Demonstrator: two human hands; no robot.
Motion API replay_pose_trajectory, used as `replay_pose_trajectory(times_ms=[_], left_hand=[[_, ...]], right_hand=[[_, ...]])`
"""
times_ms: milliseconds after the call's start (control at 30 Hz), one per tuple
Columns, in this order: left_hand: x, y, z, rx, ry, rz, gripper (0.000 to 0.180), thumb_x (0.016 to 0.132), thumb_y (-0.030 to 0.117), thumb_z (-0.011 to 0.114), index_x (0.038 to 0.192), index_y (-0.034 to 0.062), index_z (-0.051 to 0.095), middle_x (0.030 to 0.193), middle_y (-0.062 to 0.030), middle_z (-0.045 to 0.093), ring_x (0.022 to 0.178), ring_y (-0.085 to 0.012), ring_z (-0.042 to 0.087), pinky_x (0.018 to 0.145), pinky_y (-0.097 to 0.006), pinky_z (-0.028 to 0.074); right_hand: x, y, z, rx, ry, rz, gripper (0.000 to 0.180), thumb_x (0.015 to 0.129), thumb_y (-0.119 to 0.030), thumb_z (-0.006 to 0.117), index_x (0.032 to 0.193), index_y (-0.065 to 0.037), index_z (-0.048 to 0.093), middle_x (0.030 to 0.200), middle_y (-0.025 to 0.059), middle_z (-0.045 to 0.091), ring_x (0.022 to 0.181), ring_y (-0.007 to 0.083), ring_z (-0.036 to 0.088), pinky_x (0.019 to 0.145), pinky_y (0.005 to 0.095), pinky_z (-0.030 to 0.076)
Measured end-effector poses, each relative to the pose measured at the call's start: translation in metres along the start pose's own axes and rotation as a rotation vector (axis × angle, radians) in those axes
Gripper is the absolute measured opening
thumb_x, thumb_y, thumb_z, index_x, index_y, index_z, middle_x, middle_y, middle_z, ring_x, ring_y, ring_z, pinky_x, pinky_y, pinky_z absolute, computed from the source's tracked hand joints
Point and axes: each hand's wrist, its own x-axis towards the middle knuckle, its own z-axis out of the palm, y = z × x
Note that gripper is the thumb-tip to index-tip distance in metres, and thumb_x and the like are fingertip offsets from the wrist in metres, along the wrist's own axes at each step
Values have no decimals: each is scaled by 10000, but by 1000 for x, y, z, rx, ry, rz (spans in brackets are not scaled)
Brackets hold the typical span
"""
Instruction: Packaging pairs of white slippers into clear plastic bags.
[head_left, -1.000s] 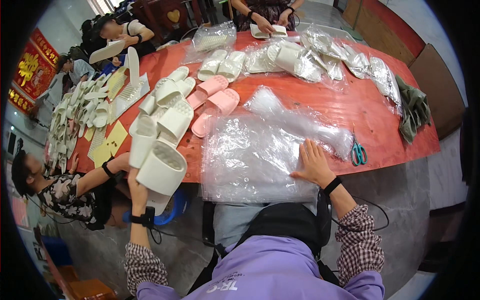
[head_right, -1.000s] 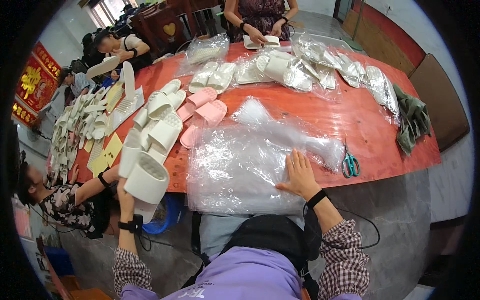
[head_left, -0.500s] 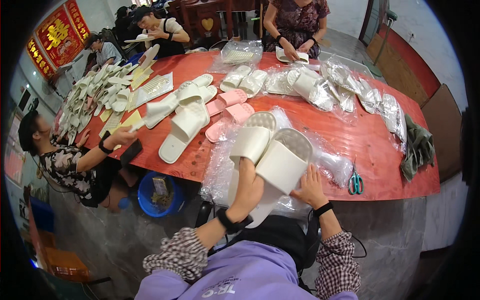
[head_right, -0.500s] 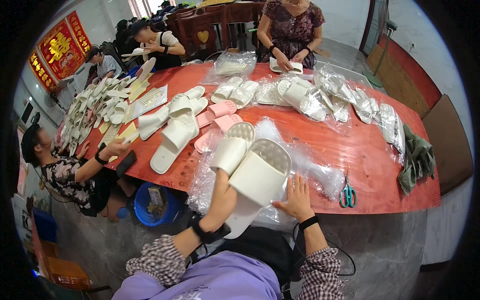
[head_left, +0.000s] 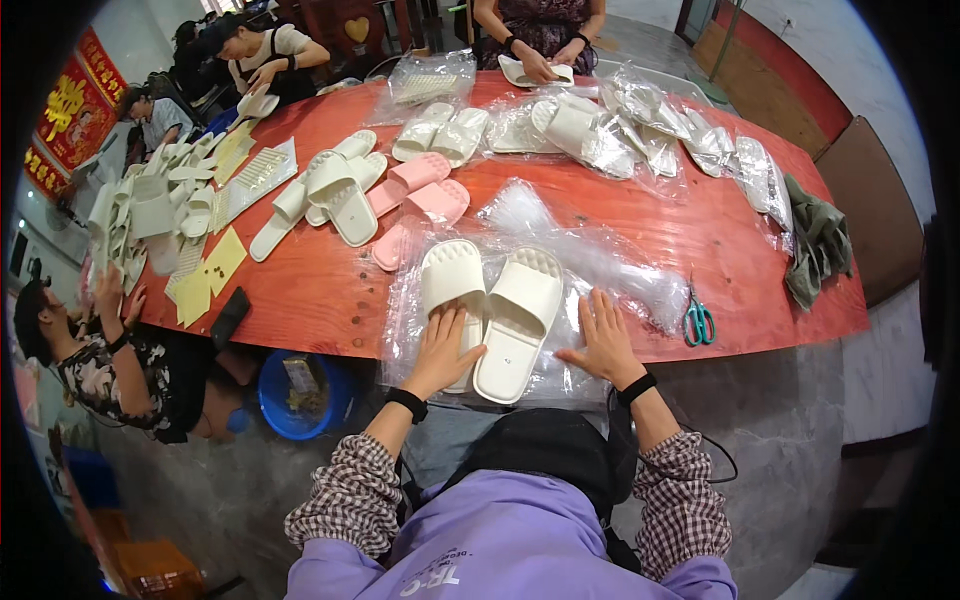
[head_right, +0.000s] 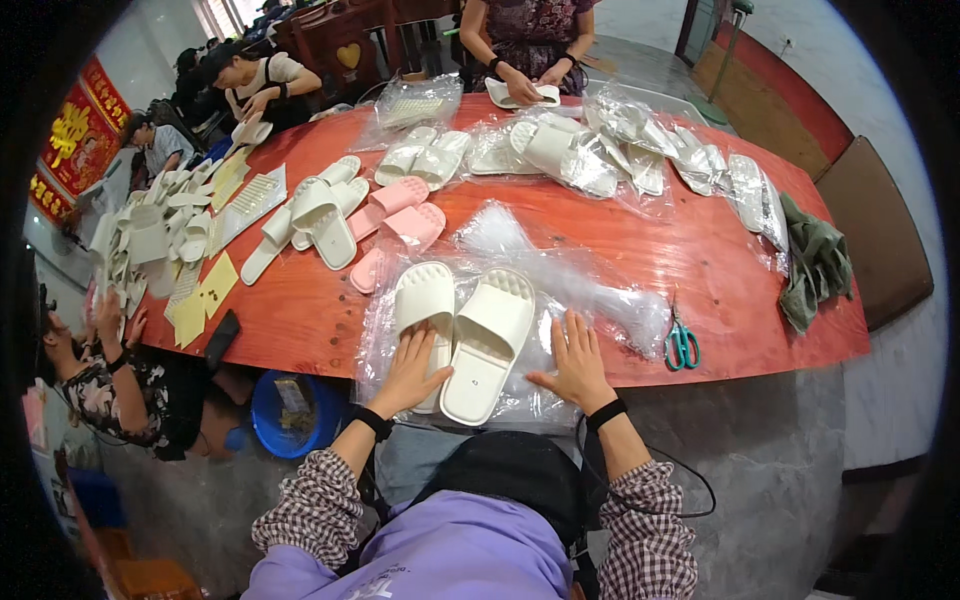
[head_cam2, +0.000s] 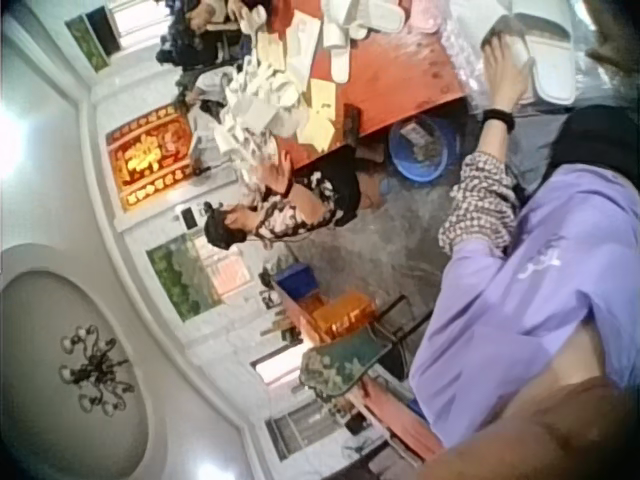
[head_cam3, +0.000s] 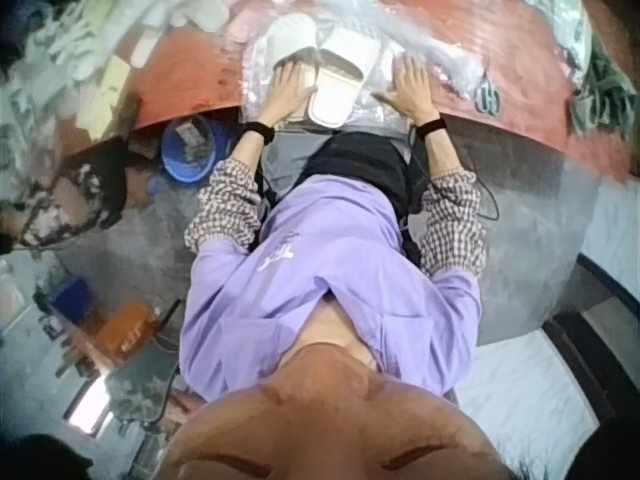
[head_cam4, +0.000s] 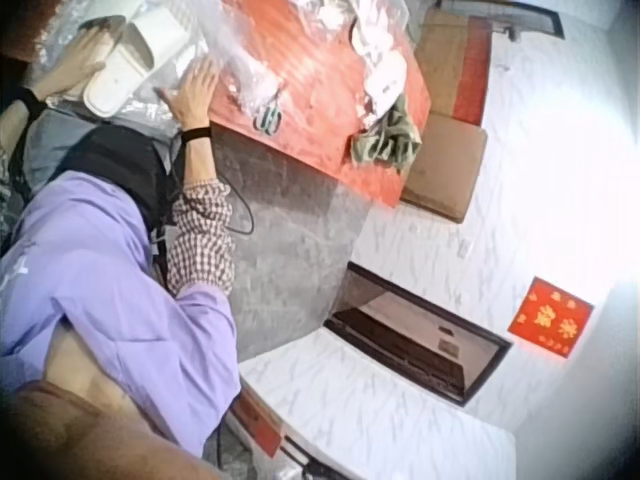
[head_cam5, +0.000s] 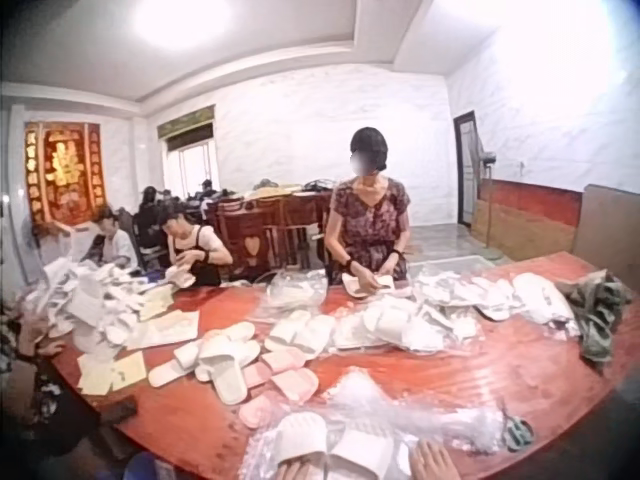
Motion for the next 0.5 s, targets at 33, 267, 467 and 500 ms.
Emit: replay_pose_trajectory(times_ms=[33, 267, 467, 500], left_hand=[[1, 2, 5, 48, 32, 7, 765, 868, 459, 584, 1404, -25, 332, 1438, -227, 320, 1335, -442, 261, 1096, -517, 230], [-7, -2, 16, 262, 155, 53, 769, 832, 516, 596, 1414, 66, 372, 1396, -251, 364, 1294, -478, 305, 1105, -543, 208], [-4, 20, 15, 297, 183, 14, 830, 813, 519, 613, 1402, 2, 340, 1382, -282, 343, 1293, -516, 269, 1122, -570, 125], [-3, 21, 15, 291, 175, 22, 822, 817, 512, 608, 1391, -12, 341, 1379, -285, 334, 1291, -525, 256, 1118, -582, 120]], right_hand=[[-2, 2, 1, -14, -1, 17, 1068, 745, -687, 600, 1435, 54, 260, 1491, 306, 195, 1401, 439, 164, 1128, 531, 155], [-21, 24, -30, 508, 516, 210, 329, 912, -153, 580, 1200, 5, 581, 1266, 170, 555, 1154, 290, 535, 952, 366, 443], [-77, 105, -23, 831, 815, 724, 215, 920, -77, 521, 1083, 0, 638, 1012, 77, 656, 881, 138, 628, 733, 271, 523], [-81, 114, -17, 828, 801, 750, 210, 920, -71, 518, 1075, -3, 644, 967, 63, 657, 821, 132, 629, 687, 268, 525]])
